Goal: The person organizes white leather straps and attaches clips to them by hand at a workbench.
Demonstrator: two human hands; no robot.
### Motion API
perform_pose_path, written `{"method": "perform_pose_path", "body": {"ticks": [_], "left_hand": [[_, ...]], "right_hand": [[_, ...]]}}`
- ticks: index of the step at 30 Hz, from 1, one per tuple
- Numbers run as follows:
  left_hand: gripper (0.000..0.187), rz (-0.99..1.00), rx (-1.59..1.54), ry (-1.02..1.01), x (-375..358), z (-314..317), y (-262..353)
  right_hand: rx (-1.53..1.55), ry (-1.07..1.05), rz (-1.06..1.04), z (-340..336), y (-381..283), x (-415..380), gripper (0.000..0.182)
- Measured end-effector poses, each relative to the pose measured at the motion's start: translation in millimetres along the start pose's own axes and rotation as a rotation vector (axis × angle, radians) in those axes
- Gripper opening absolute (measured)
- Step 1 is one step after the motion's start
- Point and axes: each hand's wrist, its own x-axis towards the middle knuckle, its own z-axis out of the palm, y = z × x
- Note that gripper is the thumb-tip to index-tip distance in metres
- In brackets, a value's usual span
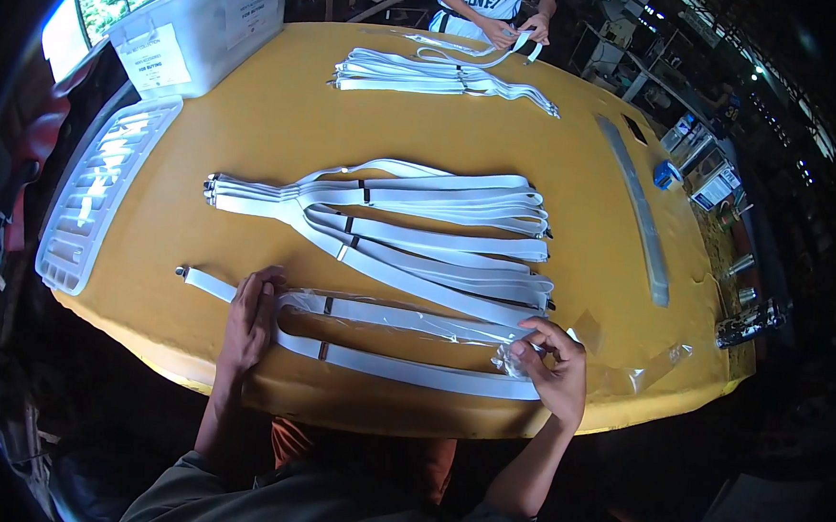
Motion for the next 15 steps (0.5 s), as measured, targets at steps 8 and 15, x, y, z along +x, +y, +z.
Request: {"method": "perform_pose_path", "body": {"ticks": [8,15], "left_hand": [[0.026,-0.035,-0.070,0.040,-2,0,-3],[0.026,-0.043,-0.109,0.074,-2,1,-8]], "right_hand": [[0.013,0.027,-0.005,8,-2,0,0.028],[-0.078,-0.080,0.013,27,-7,10,0.027]]}}
